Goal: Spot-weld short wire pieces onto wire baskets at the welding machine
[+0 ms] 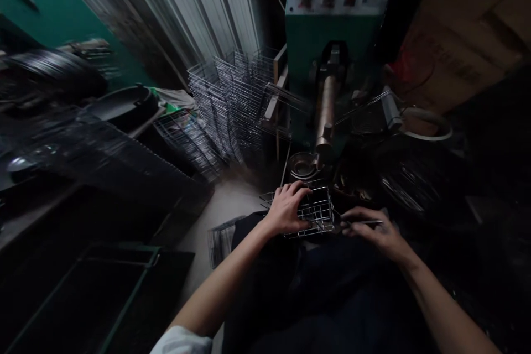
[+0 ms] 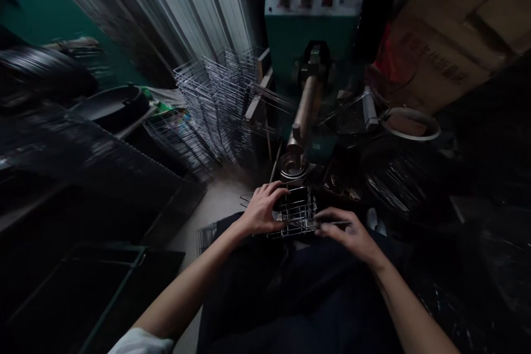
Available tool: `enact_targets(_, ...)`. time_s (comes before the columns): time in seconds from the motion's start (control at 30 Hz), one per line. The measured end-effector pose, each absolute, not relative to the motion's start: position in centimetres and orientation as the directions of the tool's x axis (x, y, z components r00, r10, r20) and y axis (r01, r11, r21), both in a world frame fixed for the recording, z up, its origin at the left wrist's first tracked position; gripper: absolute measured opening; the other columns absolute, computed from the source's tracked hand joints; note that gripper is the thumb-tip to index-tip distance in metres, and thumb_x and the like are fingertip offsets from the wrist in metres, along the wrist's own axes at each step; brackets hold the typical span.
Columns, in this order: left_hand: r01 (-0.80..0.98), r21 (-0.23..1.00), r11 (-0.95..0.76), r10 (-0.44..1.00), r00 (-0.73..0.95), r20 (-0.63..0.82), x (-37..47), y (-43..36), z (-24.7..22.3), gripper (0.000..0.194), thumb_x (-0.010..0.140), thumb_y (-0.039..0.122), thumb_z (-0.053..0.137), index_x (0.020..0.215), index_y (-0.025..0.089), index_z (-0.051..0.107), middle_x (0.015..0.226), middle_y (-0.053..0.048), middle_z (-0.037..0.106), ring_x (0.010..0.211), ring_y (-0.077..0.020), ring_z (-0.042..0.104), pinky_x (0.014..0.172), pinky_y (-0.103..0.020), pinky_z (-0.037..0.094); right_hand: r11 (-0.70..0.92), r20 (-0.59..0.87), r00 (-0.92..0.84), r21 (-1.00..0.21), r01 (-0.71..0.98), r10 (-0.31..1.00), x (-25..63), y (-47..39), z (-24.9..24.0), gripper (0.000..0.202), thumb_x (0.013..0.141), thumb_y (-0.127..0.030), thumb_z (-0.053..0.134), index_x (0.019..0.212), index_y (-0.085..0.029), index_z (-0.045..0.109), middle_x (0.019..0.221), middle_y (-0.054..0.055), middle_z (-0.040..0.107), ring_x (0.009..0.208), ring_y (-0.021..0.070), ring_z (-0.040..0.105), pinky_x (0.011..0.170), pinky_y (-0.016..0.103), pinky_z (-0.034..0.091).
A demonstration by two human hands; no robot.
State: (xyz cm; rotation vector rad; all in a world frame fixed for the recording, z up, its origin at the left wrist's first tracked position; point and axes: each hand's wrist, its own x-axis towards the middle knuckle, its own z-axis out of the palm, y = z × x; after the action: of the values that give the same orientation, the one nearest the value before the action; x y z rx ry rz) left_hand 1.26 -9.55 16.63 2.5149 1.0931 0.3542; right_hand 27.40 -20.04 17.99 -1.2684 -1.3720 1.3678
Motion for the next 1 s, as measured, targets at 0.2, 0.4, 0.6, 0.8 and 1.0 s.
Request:
enact_targets(0.2,0.653,0.355,-0.669,0.72,0.688,0.092,1.9,-9.3,18.0,0.08,0.058,0.044,0.079,0.131,0.026,0.051,0.148,-0.012,0.045,0.126,-0.0351,0.046,0.102,-0.051,0.037,0.319,0.283,-0.146,-0.849,0.421,0.948,25.5,-18.3,16.1,0.016,0.097,-0.029,0.062,0.106,-0.025,0.075,0.097,0.004,0.073,0.091,0.0204,0.069,0.083,0.032,0.056)
enact_targets(0.4,0.669,0.337,-0.662,0.732,0.674,0.098,1.7,-8.7,18.4,0.082,0.057,0.044,0.08,0.131,0.027,0.052,0.147,-0.012,0.046,0.126,-0.0344,0.046,0.102,-0.049,0.038,0.546,0.509,-0.231,-0.65,0.528,0.829,24.1,-18.3,13.0,0.048,0.099,-0.014,0.054,0.144,-0.032,0.054,0.124,0.006,0.068,0.115,0.0223,0.063,0.099,0.04,0.054)
enact_targets(0.6,0.669,0.334,-0.664,0.727,0.683,0.079,1.4,-8.4,18.7,0.081,0.058,0.044,0.08,0.132,0.027,0.051,0.149,-0.012,0.044,0.128,-0.0352,0.045,0.104,-0.05,0.037,0.537,0.549,-0.143,-0.672,0.509,0.823,23.0,-18.7,12.2,0.051,0.098,-0.009,0.055,0.141,-0.035,0.057,0.127,0.004,0.068,0.114,0.0219,0.065,0.098,0.039,0.055)
enact_targets(0.8,0.671,0.301,-0.677,0.717,0.695,0.064,1.1,-8.5,18.8,0.082,0.058,0.04,0.08,0.134,0.028,0.051,0.153,-0.012,0.04,0.131,-0.0378,0.042,0.107,-0.053,0.035,0.488,0.533,-0.033,-0.745,0.455,0.845,21.9,-19.0,12.1,0.045,0.097,-0.008,0.056,0.133,-0.034,0.064,0.122,0.004,0.07,0.112,0.0227,0.067,0.098,0.04,0.055)
enact_targets(1.0,0.672,0.287,-0.682,0.715,0.695,0.072,0.8,-8.1,18.9,0.085,0.057,0.039,0.081,0.135,0.027,0.05,0.155,-0.013,0.039,0.131,-0.0388,0.042,0.107,-0.054,0.035,0.504,0.568,0.006,-0.736,0.451,0.823,21.3,-18.6,11.8,0.045,0.096,-0.007,0.057,0.132,-0.033,0.064,0.121,0.005,0.071,0.111,0.0226,0.067,0.097,0.04,0.056)
